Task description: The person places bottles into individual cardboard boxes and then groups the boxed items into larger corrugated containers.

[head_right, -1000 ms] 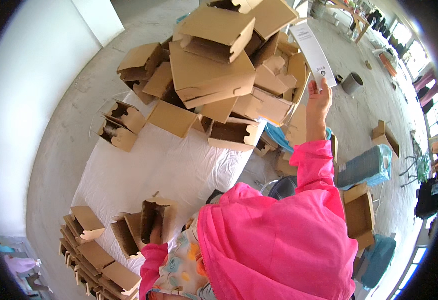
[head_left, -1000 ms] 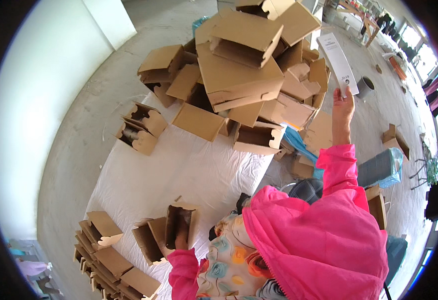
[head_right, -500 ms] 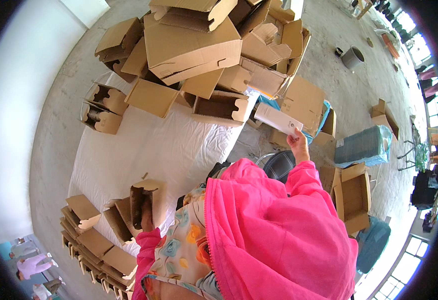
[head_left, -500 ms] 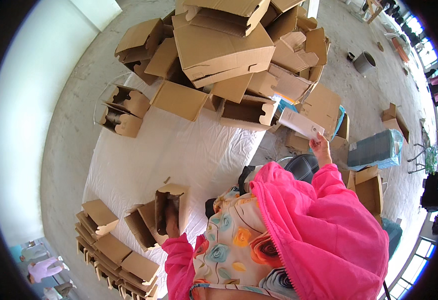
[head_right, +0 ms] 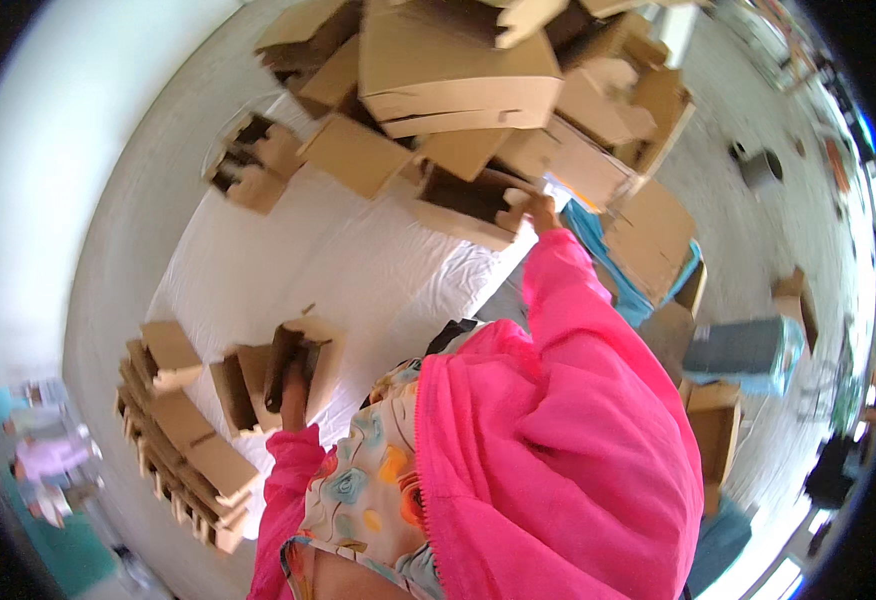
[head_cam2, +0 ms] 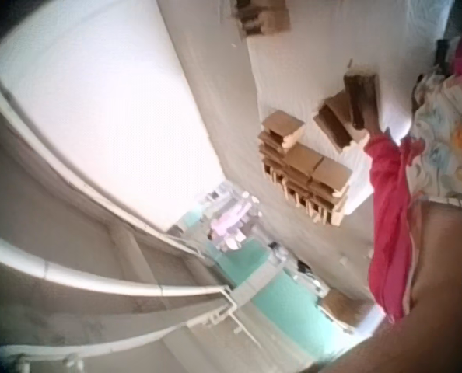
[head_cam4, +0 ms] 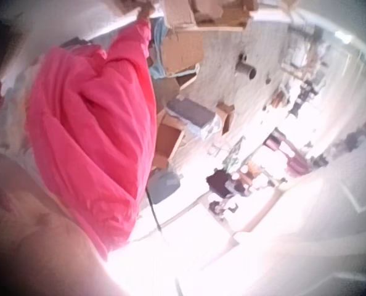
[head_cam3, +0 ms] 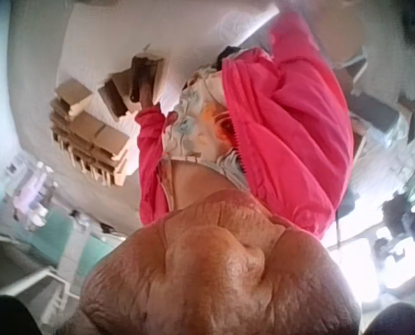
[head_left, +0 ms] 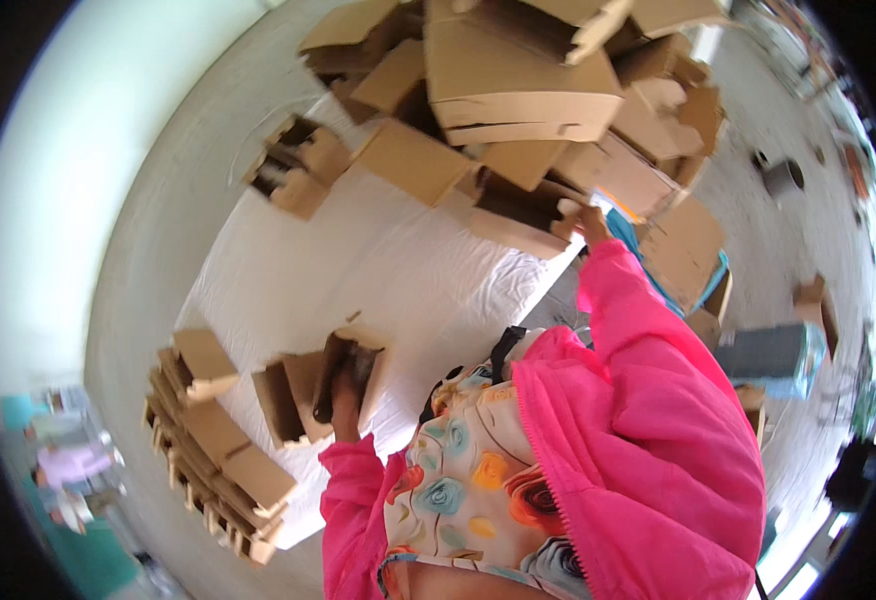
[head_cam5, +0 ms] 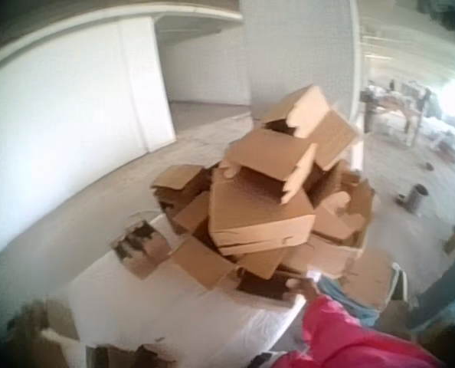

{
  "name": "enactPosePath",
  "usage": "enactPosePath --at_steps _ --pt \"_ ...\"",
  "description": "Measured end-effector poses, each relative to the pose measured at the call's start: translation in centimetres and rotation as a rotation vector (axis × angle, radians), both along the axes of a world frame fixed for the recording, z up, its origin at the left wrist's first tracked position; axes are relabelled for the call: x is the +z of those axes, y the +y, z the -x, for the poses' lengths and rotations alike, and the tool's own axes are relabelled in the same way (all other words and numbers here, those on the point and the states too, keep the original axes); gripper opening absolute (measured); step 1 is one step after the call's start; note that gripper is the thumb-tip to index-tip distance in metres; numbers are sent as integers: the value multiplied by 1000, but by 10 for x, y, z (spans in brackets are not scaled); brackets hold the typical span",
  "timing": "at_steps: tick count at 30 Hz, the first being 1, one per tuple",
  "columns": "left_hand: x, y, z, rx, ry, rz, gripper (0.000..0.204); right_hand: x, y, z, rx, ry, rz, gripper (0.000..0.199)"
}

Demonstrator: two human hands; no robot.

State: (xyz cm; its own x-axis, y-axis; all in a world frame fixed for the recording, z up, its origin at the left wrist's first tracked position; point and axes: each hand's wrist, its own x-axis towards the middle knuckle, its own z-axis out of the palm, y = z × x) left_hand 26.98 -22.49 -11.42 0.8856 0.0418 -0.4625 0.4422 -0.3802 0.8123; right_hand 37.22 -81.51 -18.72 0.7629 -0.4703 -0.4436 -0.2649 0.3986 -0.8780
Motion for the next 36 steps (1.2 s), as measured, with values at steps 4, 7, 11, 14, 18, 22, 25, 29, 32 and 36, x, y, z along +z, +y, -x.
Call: enactPosePath --at_steps 4,7,11,14,18,22,25,29,32,36 --pt "-1 3 12 -173 -245 -500 32 10 5 41 119 251 35 32" --pt "37 -9 13 -191 -201 -635 32 40 36 86 496 443 87 24" --pt "60 -7 29 -47 -335 -506 31 108 121 93 812 482 182 25" --pt "100 -19 44 211 -421 -385 30 128 184 59 1143 185 152 28" --pt "118 -29 77 547 -664 -619 25 160 279 31 1281 -249 348 28" --pt "81 -24 108 769 -465 -300 34 157 337 26 1362 -474 498 42" --pt "68 -25 115 629 -467 -125 51 152 359 34 1407 -771 619 51" --pt "60 -23 114 437 -540 -270 51 154 373 47 1455 -844 730 50" --pt "58 -27 113 302 -602 -506 48 147 377 46 1420 -908 808 49" --pt "40 -21 105 334 -647 -477 55 139 382 33 1383 -922 771 49"
